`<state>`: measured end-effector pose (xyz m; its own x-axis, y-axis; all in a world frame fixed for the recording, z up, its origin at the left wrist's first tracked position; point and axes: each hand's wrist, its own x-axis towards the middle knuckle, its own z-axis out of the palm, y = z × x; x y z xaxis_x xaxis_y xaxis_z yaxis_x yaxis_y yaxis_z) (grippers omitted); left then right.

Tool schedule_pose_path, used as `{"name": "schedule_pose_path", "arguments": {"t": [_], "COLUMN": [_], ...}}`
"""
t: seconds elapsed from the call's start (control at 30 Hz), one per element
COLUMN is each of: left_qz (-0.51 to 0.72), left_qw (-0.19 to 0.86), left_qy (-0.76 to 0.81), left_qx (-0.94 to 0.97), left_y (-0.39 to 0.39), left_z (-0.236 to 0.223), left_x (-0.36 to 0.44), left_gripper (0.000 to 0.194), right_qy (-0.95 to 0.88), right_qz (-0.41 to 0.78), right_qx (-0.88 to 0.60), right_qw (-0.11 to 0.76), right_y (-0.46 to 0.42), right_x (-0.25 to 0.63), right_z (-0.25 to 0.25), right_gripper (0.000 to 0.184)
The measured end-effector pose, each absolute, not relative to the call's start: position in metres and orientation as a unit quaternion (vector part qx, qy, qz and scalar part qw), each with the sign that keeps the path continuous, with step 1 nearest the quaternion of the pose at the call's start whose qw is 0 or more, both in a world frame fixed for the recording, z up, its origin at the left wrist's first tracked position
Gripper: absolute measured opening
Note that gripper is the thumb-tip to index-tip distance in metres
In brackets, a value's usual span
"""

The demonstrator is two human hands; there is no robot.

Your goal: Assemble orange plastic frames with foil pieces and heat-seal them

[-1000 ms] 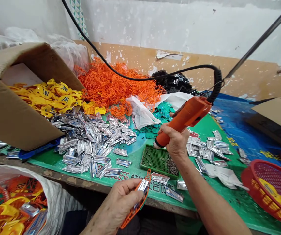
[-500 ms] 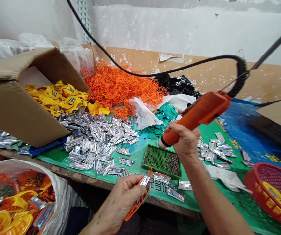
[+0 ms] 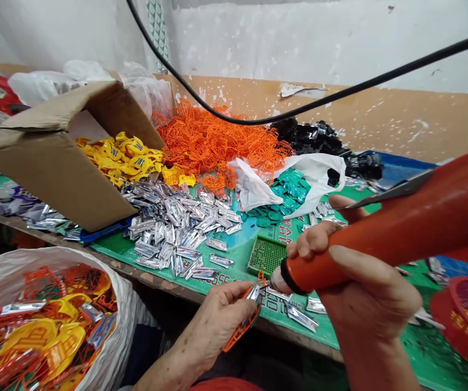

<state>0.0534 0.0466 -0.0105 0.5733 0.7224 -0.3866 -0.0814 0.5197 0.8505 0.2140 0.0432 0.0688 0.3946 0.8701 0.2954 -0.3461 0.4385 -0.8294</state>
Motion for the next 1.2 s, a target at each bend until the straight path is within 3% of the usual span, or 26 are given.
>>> {"name": "schedule_pose_path", "arguments": {"t": [0.2,0.87,1.2], "left_qz": [0.255,0.254,0.252], "left_qw": [0.767,0.764,0.782], "left_qy": [0.388,0.4,0.4], "left_qx": [0.443,0.439,0.407], "left_y": [0.046,0.043,0.04], "left_z": [-0.009,-0.006,-0.009], "left_x": [0.055,0.057,0.057], "left_gripper": [0.022,0.031,0.021], "right_qy": [-0.373,-0.393,-0.426], "right_qz": [0.424,0.417,0.424], "right_qx": [-0.347,-0.407,-0.377], "right_qw": [0.749,0.712,0.705], "right_y": [0.041,0.04,0.034], "right_x": [0.209,0.201,0.199], "right_z": [0.067,0.069,0.058], "right_gripper": [0.047,0.053,0.049]}}
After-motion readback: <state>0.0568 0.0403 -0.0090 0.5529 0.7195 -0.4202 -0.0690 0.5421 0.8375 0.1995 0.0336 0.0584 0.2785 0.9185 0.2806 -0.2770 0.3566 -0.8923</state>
